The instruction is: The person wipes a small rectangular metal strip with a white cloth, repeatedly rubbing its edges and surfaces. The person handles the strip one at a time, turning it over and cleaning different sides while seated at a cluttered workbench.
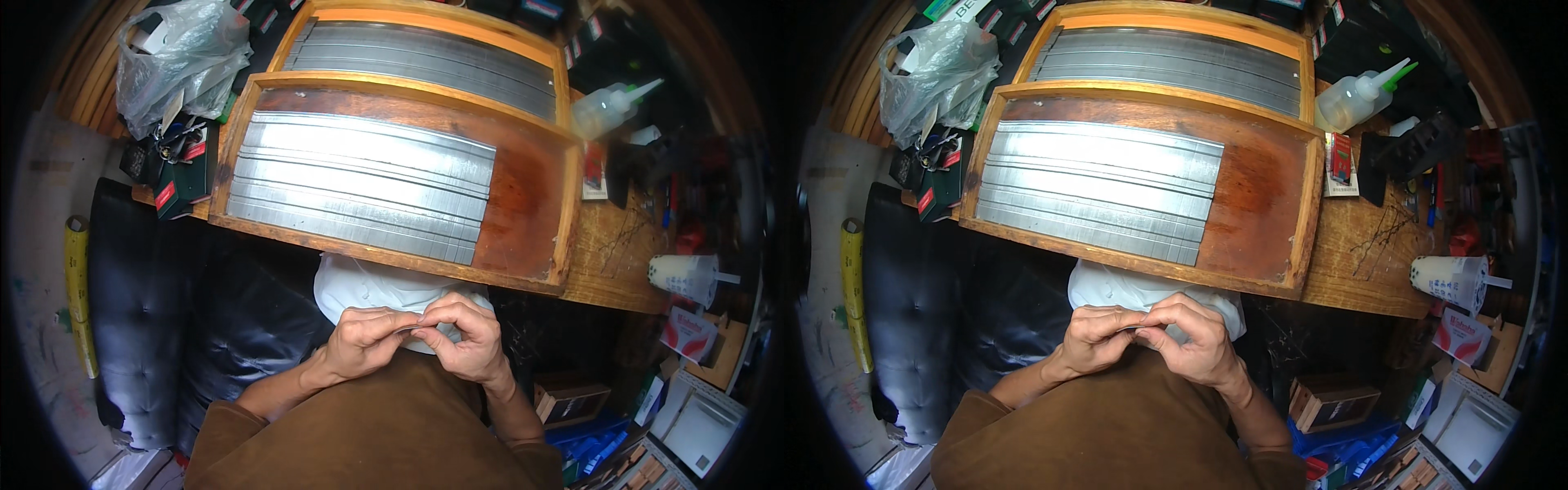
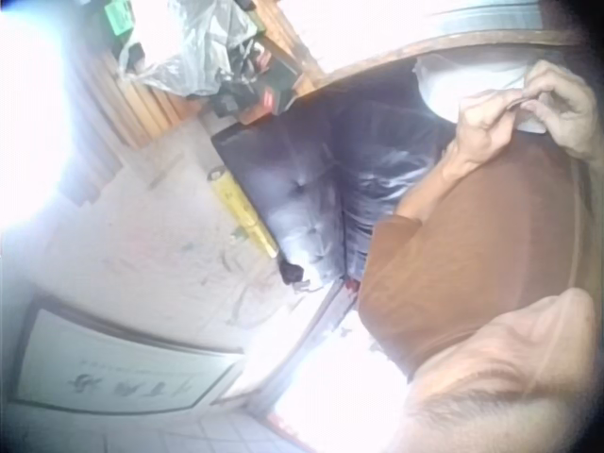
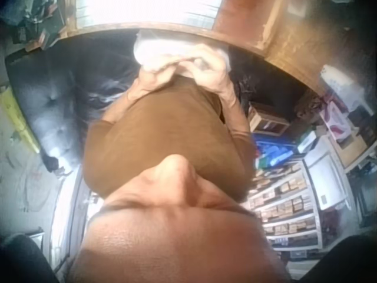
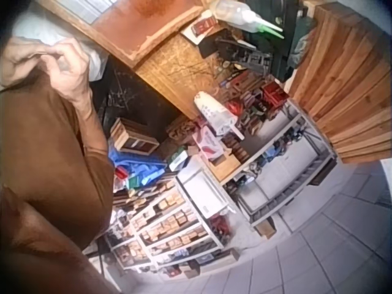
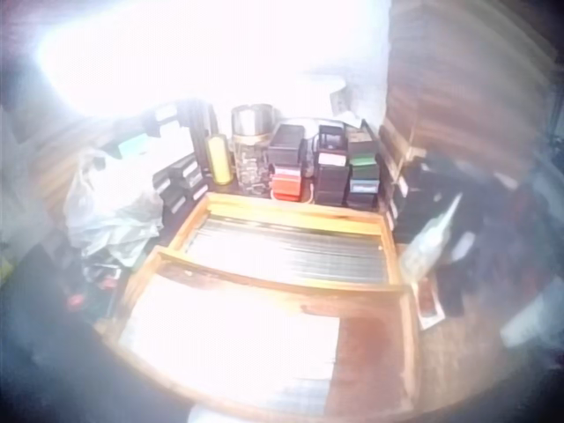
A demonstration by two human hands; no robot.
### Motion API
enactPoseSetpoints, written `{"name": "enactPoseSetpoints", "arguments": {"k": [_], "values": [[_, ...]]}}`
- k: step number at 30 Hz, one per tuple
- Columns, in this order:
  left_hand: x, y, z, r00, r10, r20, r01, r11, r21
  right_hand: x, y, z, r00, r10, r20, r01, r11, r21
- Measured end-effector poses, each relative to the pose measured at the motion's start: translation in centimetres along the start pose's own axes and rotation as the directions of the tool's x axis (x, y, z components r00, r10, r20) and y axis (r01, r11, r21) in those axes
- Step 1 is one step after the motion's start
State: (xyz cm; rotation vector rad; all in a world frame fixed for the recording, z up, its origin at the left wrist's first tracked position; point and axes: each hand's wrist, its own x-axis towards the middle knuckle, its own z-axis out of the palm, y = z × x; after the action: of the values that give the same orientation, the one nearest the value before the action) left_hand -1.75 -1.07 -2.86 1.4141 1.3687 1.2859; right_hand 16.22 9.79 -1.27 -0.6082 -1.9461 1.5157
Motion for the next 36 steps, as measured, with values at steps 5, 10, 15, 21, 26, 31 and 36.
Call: {"name": "enactPoseSetpoints", "arguments": {"k": [5,10,15,21,26,31,36], "values": [[0.15,0.17,-0.18,1.0,-0.01,0.016,0.01,1.0,-0.01,-0.02,-0.07,0.03,1.0,-0.003,0.0,0.003,1.0,0.0],[0.19,0.29,-0.28,0.999,-0.009,0.034,0.009,1.0,0.002,-0.05,-0.26,0.02,1.0,-0.001,0.007,0.001,1.0,0.005],[0.15,0.2,-0.26,0.999,-0.007,0.037,0.007,1.0,-0.008,-0.16,-0.26,0.19,1.0,0.022,-0.01,-0.022,1.0,0.013],[0.1,0.17,-0.23,1.0,-0.005,0.03,0.005,1.0,-0.005,-0.15,-0.28,0.17,1.0,0.017,-0.004,-0.017,1.0,0.015],[0.01,0.09,-0.17,1.0,-0.015,0.022,0.015,1.0,-0.008,-0.26,-0.12,0.21,1.0,0.017,-0.005,-0.017,1.0,0.013],[0.08,0.14,-0.17,1.0,-0.003,0.018,0.003,1.0,-0.012,-0.25,-0.12,0.25,1.0,0.01,-0.006,-0.01,1.0,0.01],[0.06,0.2,-0.03,1.0,-0.023,0.005,0.023,0.999,-0.031,-0.57,-0.08,0.27,0.999,0.032,-0.015,-0.032,0.999,0.024]]}}
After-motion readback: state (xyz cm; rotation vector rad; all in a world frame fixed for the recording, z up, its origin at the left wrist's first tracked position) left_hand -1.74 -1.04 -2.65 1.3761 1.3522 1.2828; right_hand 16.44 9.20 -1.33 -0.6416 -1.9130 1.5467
